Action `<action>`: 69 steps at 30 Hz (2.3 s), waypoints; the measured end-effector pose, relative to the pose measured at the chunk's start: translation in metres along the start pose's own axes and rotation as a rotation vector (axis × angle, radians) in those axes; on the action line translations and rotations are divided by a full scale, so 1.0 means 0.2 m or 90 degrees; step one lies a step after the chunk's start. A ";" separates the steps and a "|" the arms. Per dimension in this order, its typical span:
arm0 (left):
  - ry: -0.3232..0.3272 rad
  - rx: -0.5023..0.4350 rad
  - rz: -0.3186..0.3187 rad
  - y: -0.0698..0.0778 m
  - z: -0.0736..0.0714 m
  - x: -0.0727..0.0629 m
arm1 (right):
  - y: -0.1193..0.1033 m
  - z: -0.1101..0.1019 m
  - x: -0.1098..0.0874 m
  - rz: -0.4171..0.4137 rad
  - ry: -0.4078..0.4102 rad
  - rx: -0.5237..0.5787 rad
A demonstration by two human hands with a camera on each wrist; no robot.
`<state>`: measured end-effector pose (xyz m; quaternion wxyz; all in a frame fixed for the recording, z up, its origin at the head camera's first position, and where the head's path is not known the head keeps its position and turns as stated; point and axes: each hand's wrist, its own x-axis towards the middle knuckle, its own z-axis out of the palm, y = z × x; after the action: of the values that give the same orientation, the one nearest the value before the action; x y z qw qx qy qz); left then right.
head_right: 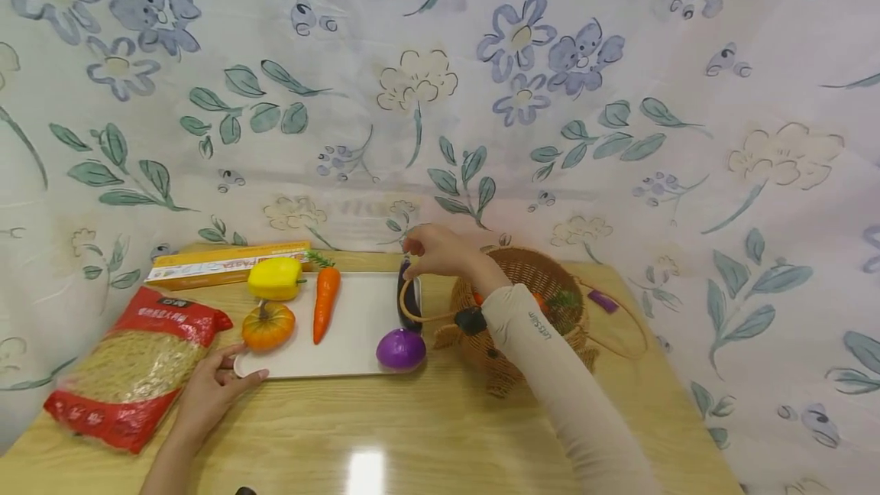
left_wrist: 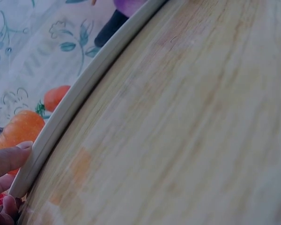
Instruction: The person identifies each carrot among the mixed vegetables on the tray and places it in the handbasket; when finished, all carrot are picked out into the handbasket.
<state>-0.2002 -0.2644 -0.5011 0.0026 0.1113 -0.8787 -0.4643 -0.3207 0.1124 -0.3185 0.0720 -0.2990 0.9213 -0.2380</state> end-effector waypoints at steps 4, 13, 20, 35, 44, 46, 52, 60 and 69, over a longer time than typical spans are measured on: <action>-0.002 -0.013 0.005 -0.01 0.01 0.00 | -0.07 0.09 0.10 -0.007 -0.032 0.011; 0.002 -0.034 -0.007 -0.01 0.05 -0.01 | -0.19 0.32 0.31 -0.020 -0.102 -0.005; -0.007 -0.037 -0.011 -0.01 0.07 -0.01 | -0.19 0.45 0.43 0.012 -0.139 -0.093; 0.008 -0.049 0.001 -0.01 0.08 -0.01 | -0.16 0.60 0.58 -0.017 -0.147 -0.172; 0.023 -0.048 0.000 -0.01 0.02 0.00 | -0.22 0.66 0.64 -0.031 -0.193 -0.287; 0.025 -0.047 -0.001 -0.01 0.01 0.00 | -0.23 0.67 0.64 -0.029 -0.206 -0.301; 0.024 -0.038 0.000 -0.02 0.00 0.01 | -0.23 0.67 0.61 -0.008 -0.210 -0.339; 0.017 -0.037 0.001 -0.02 0.01 0.01 | -0.20 0.70 0.55 -0.003 -0.218 -0.363; 0.025 -0.038 0.006 -0.02 0.01 0.00 | -0.17 0.67 0.50 0.027 -0.234 -0.296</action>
<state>-0.2000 -0.2658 -0.5059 0.0256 0.1163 -0.8646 -0.4882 -0.3471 -0.0238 -0.4178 0.1724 -0.3261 0.9286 0.0396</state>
